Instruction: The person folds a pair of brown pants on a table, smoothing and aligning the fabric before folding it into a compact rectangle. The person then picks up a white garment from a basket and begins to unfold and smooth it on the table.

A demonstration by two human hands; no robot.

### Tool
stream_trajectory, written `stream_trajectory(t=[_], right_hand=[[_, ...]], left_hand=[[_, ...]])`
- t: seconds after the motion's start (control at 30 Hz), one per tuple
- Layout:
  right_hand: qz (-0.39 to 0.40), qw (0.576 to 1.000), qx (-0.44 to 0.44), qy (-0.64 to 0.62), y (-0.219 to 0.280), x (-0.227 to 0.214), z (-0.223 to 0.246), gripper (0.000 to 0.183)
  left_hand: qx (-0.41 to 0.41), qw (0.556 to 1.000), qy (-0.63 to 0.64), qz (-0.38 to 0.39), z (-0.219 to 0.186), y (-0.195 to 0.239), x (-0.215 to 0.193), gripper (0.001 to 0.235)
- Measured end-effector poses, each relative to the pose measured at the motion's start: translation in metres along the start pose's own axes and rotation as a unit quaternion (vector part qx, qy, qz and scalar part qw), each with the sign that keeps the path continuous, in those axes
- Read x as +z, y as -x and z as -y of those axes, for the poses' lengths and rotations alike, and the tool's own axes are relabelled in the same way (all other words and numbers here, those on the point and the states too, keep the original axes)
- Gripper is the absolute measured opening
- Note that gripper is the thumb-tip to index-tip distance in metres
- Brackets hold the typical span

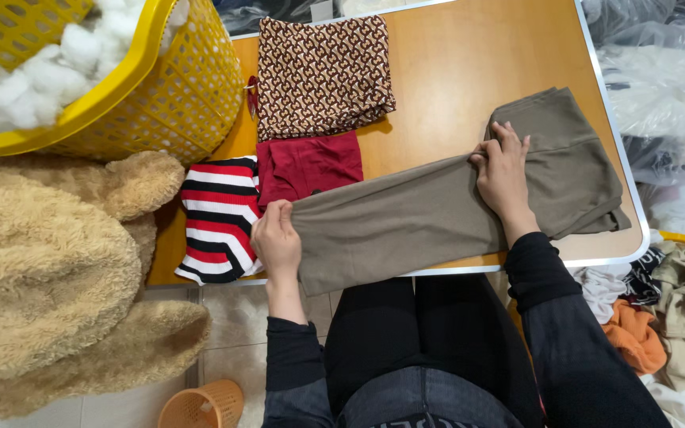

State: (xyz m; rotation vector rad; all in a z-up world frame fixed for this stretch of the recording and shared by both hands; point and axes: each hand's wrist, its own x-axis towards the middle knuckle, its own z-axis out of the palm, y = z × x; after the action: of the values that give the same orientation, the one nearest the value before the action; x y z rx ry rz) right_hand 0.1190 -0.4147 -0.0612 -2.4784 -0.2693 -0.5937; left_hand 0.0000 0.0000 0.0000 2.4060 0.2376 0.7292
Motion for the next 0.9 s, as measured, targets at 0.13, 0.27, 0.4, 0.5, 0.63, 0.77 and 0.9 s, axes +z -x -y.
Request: stream_trajectory(t=[0.13, 0.27, 0.4, 0.5, 0.63, 0.77, 0.9], right_hand=[[0.006, 1.0, -0.005, 0.007, -0.001, -0.004, 0.005, 0.016], [-0.011, 1.0, -0.017, 0.003, -0.003, -0.009, 0.011, 0.014], [-0.046, 0.998, -0.046, -0.021, 0.001, -0.009, 0.008, 0.009], [-0.051, 0.997, -0.047, -0.022, 0.0, -0.009, 0.003, 0.01], [-0.041, 0.998, -0.027, -0.027, -0.001, -0.006, 0.001, 0.01], [-0.039, 0.998, -0.029, -0.029, 0.0, -0.006, 0.001, 0.009], [-0.034, 0.998, -0.029, -0.035, 0.0, -0.008, 0.004, 0.011]], left_hand=[[0.02, 0.989, -0.135, 0.061, -0.003, -0.02, 0.0, 0.012], [0.104, 0.979, -0.176, 0.001, -0.02, -0.028, -0.002, 0.012], [0.194, 0.965, -0.128, -0.117, -0.031, -0.011, -0.01, 0.014], [0.237, 0.97, 0.01, -0.055, -0.03, 0.009, -0.018, 0.004], [0.22, 0.973, 0.068, 0.006, -0.026, 0.031, -0.019, 0.006], [0.168, 0.983, 0.066, 0.025, -0.017, 0.027, -0.012, 0.012], [0.077, 0.992, 0.068, 0.073, -0.012, 0.009, -0.005, 0.014]])
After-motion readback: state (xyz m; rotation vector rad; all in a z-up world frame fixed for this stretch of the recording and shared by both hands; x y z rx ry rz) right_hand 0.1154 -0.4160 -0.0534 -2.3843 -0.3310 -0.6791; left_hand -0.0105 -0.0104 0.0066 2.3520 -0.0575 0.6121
